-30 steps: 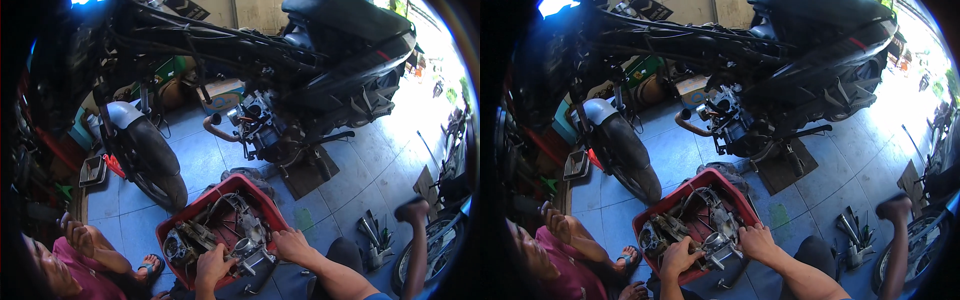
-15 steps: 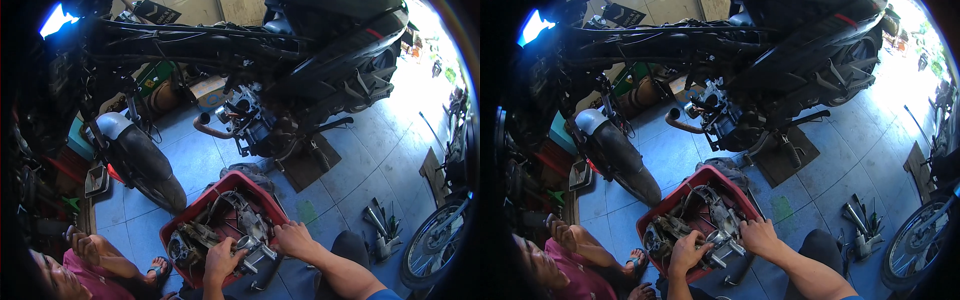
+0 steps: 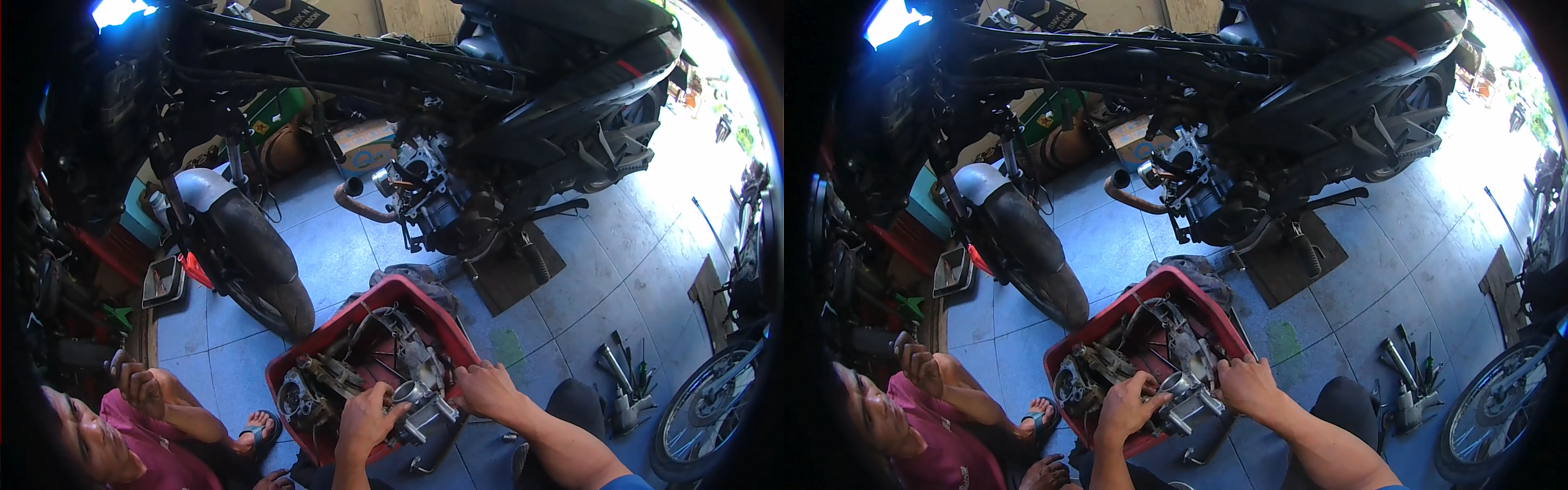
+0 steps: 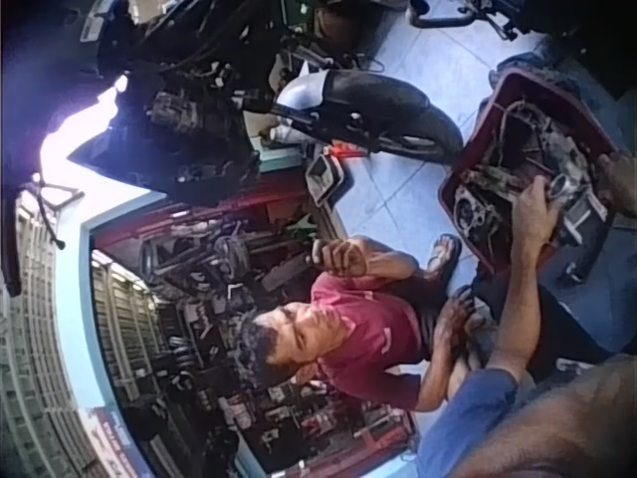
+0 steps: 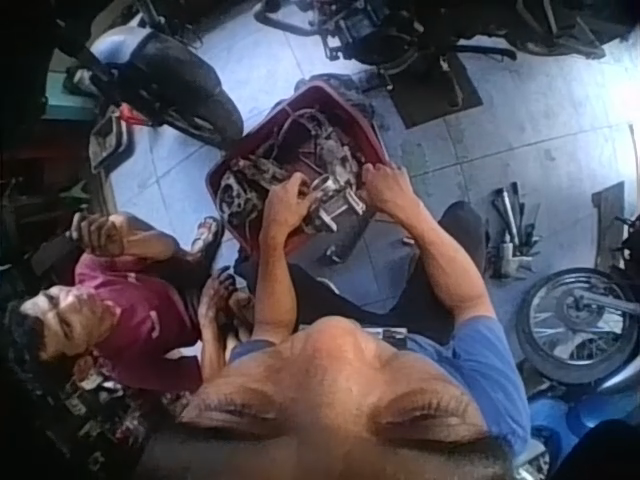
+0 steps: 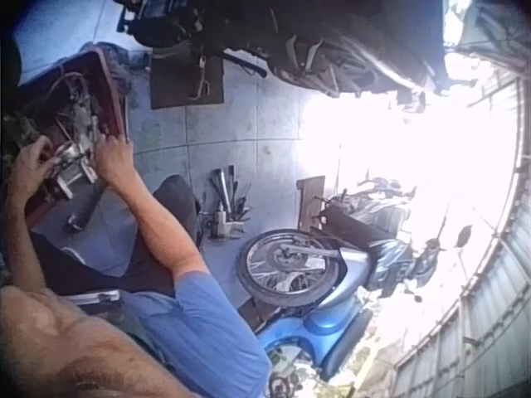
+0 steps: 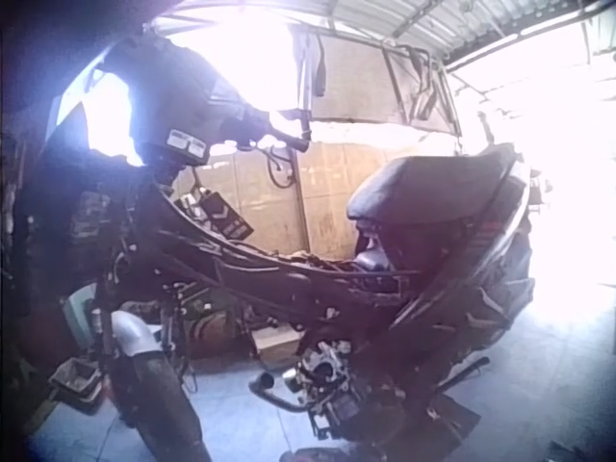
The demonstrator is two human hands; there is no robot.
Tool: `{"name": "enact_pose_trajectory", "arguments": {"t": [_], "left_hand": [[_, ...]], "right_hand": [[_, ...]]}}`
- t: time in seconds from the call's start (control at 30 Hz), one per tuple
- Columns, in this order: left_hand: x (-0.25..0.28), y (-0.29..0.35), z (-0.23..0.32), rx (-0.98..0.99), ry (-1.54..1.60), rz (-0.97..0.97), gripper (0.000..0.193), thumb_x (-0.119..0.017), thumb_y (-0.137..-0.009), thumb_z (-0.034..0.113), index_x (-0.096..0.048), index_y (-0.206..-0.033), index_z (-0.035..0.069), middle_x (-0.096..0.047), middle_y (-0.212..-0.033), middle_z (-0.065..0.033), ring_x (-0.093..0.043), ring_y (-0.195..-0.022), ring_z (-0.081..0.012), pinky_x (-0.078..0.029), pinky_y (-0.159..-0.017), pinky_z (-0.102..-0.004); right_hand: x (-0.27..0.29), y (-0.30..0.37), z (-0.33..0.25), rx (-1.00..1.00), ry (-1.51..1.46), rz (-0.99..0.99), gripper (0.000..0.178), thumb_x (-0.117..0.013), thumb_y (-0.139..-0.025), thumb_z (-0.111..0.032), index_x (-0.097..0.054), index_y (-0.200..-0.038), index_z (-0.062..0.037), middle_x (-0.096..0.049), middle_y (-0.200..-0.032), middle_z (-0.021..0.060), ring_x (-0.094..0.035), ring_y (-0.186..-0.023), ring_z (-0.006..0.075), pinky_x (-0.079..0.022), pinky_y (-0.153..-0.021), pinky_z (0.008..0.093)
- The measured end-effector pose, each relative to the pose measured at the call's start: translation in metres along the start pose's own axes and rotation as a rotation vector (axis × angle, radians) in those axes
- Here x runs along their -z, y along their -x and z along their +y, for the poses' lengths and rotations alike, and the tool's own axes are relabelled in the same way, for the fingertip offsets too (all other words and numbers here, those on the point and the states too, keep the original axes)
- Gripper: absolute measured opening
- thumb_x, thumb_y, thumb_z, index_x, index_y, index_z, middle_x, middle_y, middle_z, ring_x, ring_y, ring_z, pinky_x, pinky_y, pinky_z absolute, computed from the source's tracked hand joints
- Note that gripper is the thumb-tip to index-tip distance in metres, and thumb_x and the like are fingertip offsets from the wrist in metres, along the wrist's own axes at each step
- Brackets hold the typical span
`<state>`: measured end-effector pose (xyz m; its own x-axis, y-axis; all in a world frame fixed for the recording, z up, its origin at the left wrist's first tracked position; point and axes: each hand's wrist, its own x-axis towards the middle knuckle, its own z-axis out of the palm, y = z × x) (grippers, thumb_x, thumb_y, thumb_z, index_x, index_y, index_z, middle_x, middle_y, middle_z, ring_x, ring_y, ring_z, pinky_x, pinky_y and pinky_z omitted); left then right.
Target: Inspecting and discussing motorcycle engine cylinder and piston components.
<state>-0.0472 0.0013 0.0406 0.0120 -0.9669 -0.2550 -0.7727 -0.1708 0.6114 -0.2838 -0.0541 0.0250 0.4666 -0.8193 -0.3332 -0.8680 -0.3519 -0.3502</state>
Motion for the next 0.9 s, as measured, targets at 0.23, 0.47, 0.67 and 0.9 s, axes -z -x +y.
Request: {"name": "enact_pose_trajectory", "arguments": {"t": [0.23,0.47,0.67,0.9], "left_hand": [[0.001,0.003,-0.004,-0.048,-0.008,0.021,0.042,-0.076,-0.084,0.041,-0.061,-0.1,0.005,-0.071,-0.09,-0.0153,-0.069,-0.084,-0.0341,-0.053,-0.075,-0.0437],[0.004,0.003,-0.002,-0.069,-0.016,0.036,0.042,-0.075,-0.085,0.041,-0.06,-0.1,0.005,-0.071,-0.09,-0.016,-0.068,-0.084,-0.0352,-0.052,-0.074,-0.0442],[0.004,0.0,-0.002,0.009,0.113,0.142,0.037,-0.079,-0.082,0.032,-0.065,-0.097,0.001,-0.07,-0.099,-0.0164,-0.068,-0.092,-0.0337,-0.053,-0.081,-0.0414],[0.028,-0.046,0.029,-0.323,-0.079,0.518,0.032,-0.08,-0.079,0.031,-0.066,-0.09,0.005,-0.063,-0.125,-0.0155,-0.058,-0.108,-0.0365,-0.045,-0.094,-0.0487]], "right_hand": [[0.003,-0.002,-0.001,0.003,-0.006,0.002,0.044,-0.075,-0.077,-0.038,-0.064,-0.101,-0.0031,-0.071,-0.097,0.0156,-0.066,-0.101,0.0352,-0.05,-0.082,0.0523],[0.005,-0.001,0.0,-0.016,0.022,-0.011,0.047,-0.078,-0.077,-0.039,-0.063,-0.102,-0.0024,-0.07,-0.102,0.0186,-0.065,-0.104,0.0379,-0.05,-0.086,0.0508],[0.022,-0.007,0.015,-0.093,-0.016,0.134,0.045,-0.076,-0.077,-0.038,-0.064,-0.101,-0.0018,-0.069,-0.105,0.0179,-0.062,-0.105,0.0378,-0.05,-0.084,0.0511],[0.057,-0.01,0.08,-0.33,-0.09,0.741,0.067,-0.082,-0.072,-0.027,-0.058,-0.127,0.0032,-0.04,-0.148,0.02,-0.046,-0.126,0.0391,-0.042,-0.101,0.0494]]}}
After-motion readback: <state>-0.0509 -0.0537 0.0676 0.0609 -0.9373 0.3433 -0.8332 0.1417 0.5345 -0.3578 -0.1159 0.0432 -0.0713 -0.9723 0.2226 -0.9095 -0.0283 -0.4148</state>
